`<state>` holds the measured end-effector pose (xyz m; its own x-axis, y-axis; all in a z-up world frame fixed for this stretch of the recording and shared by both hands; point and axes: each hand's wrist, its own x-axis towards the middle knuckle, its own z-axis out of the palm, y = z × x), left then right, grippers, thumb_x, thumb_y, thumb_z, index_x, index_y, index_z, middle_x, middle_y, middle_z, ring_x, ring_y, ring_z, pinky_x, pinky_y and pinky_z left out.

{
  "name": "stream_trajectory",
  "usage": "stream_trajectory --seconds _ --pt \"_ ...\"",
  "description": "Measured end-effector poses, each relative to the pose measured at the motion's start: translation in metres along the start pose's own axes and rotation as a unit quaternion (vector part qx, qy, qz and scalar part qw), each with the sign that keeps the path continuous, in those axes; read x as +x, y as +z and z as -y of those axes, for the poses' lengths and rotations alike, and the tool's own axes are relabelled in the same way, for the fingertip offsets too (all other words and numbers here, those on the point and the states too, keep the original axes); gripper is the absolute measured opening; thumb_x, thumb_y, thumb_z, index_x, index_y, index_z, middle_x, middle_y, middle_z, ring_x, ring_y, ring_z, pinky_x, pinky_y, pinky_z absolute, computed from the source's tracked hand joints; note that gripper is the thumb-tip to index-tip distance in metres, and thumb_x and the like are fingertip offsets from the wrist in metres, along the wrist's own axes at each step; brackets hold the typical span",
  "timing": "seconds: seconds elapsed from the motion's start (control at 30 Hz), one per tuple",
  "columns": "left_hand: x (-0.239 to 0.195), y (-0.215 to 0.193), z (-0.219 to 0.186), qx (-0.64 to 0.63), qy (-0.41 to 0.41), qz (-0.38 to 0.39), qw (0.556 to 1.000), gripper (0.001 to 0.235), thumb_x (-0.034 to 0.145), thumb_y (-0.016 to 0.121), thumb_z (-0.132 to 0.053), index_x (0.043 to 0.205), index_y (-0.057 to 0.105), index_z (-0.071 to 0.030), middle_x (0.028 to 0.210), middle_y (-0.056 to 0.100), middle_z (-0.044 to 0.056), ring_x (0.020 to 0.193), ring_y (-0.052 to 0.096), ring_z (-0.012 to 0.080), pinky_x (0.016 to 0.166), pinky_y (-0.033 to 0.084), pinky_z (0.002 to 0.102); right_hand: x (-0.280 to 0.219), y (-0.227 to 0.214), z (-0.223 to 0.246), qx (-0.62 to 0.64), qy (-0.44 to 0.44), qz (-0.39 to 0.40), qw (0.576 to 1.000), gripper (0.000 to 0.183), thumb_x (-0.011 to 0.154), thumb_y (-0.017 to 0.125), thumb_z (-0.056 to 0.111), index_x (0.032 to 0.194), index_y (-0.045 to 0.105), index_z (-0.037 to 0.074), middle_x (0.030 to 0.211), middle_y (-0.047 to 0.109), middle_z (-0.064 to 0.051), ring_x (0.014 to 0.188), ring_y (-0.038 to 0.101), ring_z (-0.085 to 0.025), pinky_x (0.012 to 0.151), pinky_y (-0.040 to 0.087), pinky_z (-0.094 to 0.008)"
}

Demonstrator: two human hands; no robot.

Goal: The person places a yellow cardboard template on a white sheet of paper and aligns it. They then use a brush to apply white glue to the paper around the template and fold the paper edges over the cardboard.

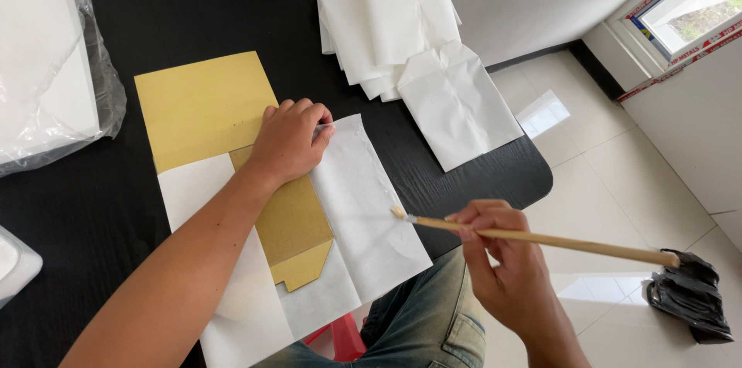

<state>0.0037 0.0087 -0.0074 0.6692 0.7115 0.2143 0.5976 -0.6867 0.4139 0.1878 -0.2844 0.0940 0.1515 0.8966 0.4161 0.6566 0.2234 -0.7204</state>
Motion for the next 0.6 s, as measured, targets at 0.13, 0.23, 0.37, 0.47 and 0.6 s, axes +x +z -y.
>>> stream_trajectory --seconds 0.13,0.23,0.37,0.47,0.6 --pt "0.0 0.001 0.001 0.002 -0.001 -0.004 1.0 0.015 0.101 0.056 -0.032 0.103 0.066 -0.021 0.09 0.061 -0.003 0.087 0.054 0.0236 0.083 0.037 0.043 -0.023 -0.008 0.006 -0.009 0.059 0.003 0.998 0.016 0.1 0.053 0.005 0.111 0.043 0.009 0.109 0.062 -0.013 0.105 0.078 -0.022 0.066 0.068 -0.02" --pt "0.0 0.0 0.001 0.002 0.001 0.002 1.0 0.016 0.102 0.056 -0.032 0.104 0.066 -0.021 0.091 0.062 -0.003 0.088 0.054 0.0235 0.084 0.037 0.043 -0.031 -0.004 0.005 0.004 0.072 -0.061 0.996 0.015 0.1 0.054 0.005 0.108 0.043 0.012 0.105 0.065 -0.014 0.099 0.08 -0.024 0.068 0.068 -0.022" --pt "-0.002 -0.003 -0.002 0.0 0.005 -0.001 1.0 0.014 0.102 0.057 -0.03 0.103 0.066 -0.02 0.092 0.063 -0.003 0.088 0.055 0.0235 0.083 0.038 0.043 -0.032 0.013 -0.004 0.052 -0.008 -0.187 0.981 0.017 0.099 0.057 -0.003 0.109 0.045 0.001 0.102 0.066 -0.025 0.095 0.078 -0.03 0.082 0.072 -0.032" --pt "-0.002 -0.002 -0.002 -0.002 0.001 -0.001 1.0 0.014 0.101 0.057 -0.03 0.103 0.066 -0.02 0.092 0.062 -0.003 0.088 0.054 0.0233 0.083 0.038 0.043 -0.036 0.022 -0.015 0.045 -0.009 -0.218 0.975 0.017 0.098 0.061 -0.001 0.107 0.046 0.0 0.098 0.072 -0.025 0.09 0.079 -0.028 0.076 0.071 -0.028" --pt "-0.002 -0.002 -0.002 -0.001 -0.002 0.004 1.0 0.014 0.102 0.057 -0.03 0.103 0.066 -0.02 0.091 0.062 -0.003 0.088 0.054 0.0228 0.083 0.037 0.042 -0.043 0.024 -0.018 0.033 0.015 -0.216 0.976 0.017 0.098 0.061 0.0 0.106 0.046 -0.001 0.096 0.073 -0.023 0.086 0.079 -0.025 0.077 0.071 -0.029"
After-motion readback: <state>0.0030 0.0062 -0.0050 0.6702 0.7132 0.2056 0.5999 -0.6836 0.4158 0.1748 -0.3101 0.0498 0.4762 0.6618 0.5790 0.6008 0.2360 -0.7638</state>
